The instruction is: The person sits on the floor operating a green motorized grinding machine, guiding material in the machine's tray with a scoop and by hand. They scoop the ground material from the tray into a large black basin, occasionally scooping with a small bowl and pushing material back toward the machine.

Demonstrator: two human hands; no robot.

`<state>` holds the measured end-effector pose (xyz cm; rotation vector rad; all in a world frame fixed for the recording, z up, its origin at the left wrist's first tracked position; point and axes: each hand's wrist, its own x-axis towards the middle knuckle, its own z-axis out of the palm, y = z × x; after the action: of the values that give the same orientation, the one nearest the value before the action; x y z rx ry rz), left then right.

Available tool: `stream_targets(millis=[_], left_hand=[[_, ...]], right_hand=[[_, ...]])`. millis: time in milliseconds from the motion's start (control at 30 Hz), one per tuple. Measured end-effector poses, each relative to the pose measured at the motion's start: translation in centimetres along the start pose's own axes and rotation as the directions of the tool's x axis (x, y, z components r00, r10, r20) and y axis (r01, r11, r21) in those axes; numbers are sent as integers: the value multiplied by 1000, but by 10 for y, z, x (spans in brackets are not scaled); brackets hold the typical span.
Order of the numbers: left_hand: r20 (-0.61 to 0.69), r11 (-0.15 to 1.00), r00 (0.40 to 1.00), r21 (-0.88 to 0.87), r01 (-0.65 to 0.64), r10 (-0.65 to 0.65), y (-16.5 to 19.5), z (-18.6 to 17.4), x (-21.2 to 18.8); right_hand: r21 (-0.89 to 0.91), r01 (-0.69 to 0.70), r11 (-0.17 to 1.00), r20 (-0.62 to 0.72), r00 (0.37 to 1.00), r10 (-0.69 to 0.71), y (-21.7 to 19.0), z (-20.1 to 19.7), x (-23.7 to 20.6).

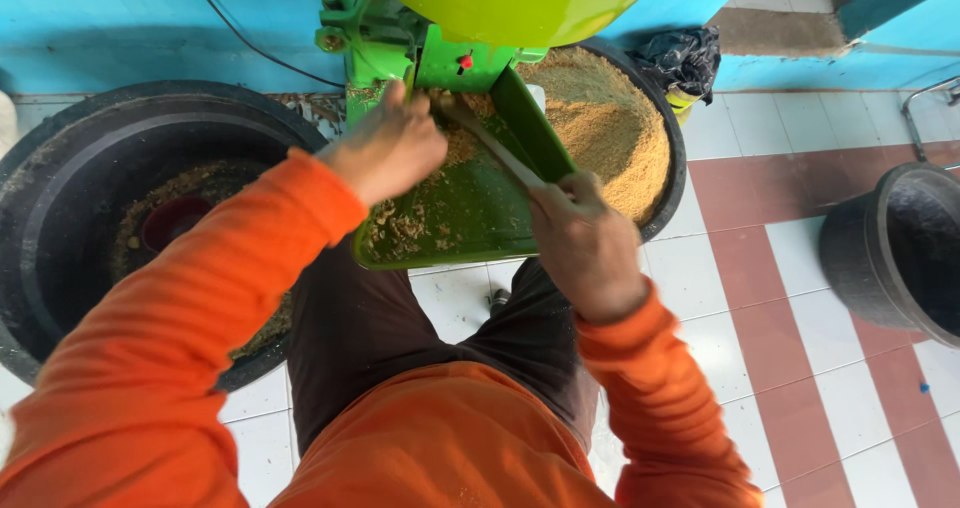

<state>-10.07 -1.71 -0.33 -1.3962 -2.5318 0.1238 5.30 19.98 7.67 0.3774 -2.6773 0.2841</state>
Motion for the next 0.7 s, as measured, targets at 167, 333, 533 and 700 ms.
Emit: stream_targets(millis=[167, 333, 533, 700], left_hand=[[102, 875, 935, -331, 354, -339, -16, 23, 27], [-318, 712, 689, -569, 411, -651, -23, 44, 38], [-487, 689, 581, -700, 188, -653, -35, 63, 51], [-468, 657, 559, -728, 195, -684, -42, 78, 52]], right_hand=[[28, -29, 999, -21, 999, 29, 10, -13, -18], [-30, -122, 992, 54, 991, 124, 25, -10, -28], [-144, -78, 987, -85, 994, 66, 29, 38, -9], [-241, -19, 970, -11, 1000, 16, 40, 31, 9]])
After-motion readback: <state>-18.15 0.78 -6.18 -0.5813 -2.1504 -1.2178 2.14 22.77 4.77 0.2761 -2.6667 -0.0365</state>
